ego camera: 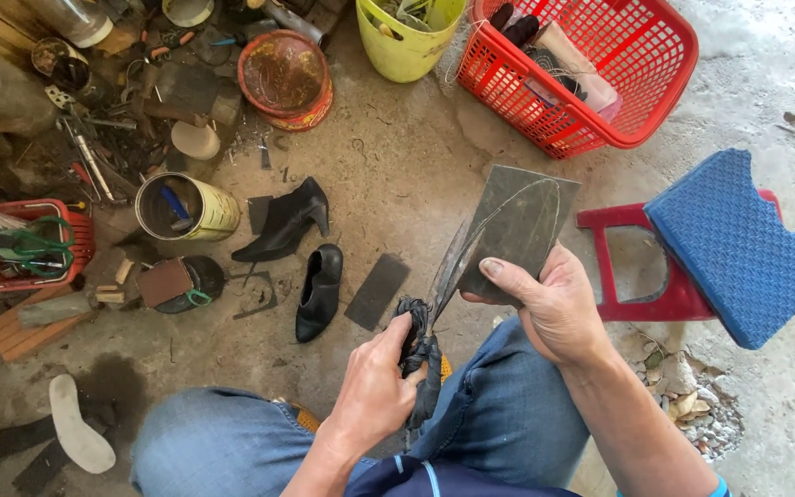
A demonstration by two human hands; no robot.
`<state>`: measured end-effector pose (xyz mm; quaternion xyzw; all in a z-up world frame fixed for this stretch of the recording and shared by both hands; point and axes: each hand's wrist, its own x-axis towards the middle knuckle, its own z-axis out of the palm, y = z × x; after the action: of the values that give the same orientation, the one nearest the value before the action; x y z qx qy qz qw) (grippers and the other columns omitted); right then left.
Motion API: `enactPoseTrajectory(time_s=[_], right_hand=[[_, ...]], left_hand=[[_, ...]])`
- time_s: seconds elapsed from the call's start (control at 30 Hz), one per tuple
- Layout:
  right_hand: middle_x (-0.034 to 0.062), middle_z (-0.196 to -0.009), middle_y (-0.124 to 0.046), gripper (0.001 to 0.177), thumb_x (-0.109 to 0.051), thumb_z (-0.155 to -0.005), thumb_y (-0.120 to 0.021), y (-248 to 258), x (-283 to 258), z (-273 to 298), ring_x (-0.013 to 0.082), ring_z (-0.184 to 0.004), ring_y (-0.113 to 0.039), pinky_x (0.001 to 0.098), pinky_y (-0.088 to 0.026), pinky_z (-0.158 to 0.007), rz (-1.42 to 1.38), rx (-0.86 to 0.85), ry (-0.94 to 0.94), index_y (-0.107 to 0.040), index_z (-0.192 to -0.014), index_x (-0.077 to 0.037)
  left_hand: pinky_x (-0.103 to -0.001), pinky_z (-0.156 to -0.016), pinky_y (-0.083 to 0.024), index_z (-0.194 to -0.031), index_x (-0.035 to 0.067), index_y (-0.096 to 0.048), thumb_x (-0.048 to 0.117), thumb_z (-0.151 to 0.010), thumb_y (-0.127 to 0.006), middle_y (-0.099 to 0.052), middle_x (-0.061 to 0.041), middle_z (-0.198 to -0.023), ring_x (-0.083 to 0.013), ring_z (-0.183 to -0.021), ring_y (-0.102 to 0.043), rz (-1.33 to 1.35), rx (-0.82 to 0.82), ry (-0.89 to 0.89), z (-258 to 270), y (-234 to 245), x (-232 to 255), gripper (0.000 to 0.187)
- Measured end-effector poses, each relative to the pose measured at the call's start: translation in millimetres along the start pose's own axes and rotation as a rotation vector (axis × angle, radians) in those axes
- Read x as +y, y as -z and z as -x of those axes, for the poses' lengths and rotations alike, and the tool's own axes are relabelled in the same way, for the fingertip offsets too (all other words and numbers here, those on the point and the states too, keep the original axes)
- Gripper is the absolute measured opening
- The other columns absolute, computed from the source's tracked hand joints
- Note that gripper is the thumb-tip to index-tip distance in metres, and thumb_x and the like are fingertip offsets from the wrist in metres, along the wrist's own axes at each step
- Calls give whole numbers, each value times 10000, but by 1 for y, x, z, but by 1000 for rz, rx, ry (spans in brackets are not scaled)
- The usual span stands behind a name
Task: Cutting a new rubber sole for a high-heeled shoe using scissors and fitting it.
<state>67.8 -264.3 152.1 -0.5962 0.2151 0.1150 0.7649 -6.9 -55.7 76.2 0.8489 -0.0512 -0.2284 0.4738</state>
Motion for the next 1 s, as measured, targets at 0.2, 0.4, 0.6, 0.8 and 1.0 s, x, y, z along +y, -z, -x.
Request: enactPoseTrajectory(time_s=[0.2, 0.4, 0.6, 0.8, 1.0], right_hand=[[139, -1005, -762, 364, -86, -837, -732, 6, 5, -2, 279, -838, -762, 472, -691, -694, 19, -30, 34, -629, -1181, -28], [150, -969, -770, 298, -102, -853, -738, 9, 7, -4, 264, -811, -764, 429, -685, -685, 42, -81, 48, -663, -1121, 6], [153, -985, -778, 308, -143, -852, -747, 11, 7, -5, 273, -836, -773, 432, -690, -702, 70, -123, 24, -684, -1110, 14], [150, -948, -774, 293, -147, -848, -753, 14, 9, -6, 260, -792, -763, 412, -681, -672, 88, -120, 34, -681, -1085, 8], [158, -988, -767, 327, -88, -835, -748, 16, 10, -8, 277, -815, -762, 443, -683, -676, 17, -33, 60, -649, -1132, 8]], left_hand=[[-517, -774, -497, -1391, 56, -519, 152, -837, -766, -722, -204, -1174, -462, -1016, -652, -10, -10, 13, -1, 3, 3, 614], [-471, -877, -500, -1430, 95, -483, 278, -830, -759, -715, -111, -1187, -340, -1069, -646, 12, -92, 118, -4, 12, 27, 685], [-491, -832, -487, -1404, 91, -484, 223, -837, -721, -699, -154, -1159, -395, -1020, -621, 19, -78, 107, -6, 8, 24, 629], [-491, -809, -480, -1307, 117, -510, 226, -816, -704, -704, -112, -1120, -381, -991, -620, 17, -100, 122, -7, 12, 34, 539], [-441, -821, -489, -1180, 143, -539, 298, -782, -737, -708, -47, -1093, -297, -1007, -647, 52, -116, 108, -7, 16, 42, 470]])
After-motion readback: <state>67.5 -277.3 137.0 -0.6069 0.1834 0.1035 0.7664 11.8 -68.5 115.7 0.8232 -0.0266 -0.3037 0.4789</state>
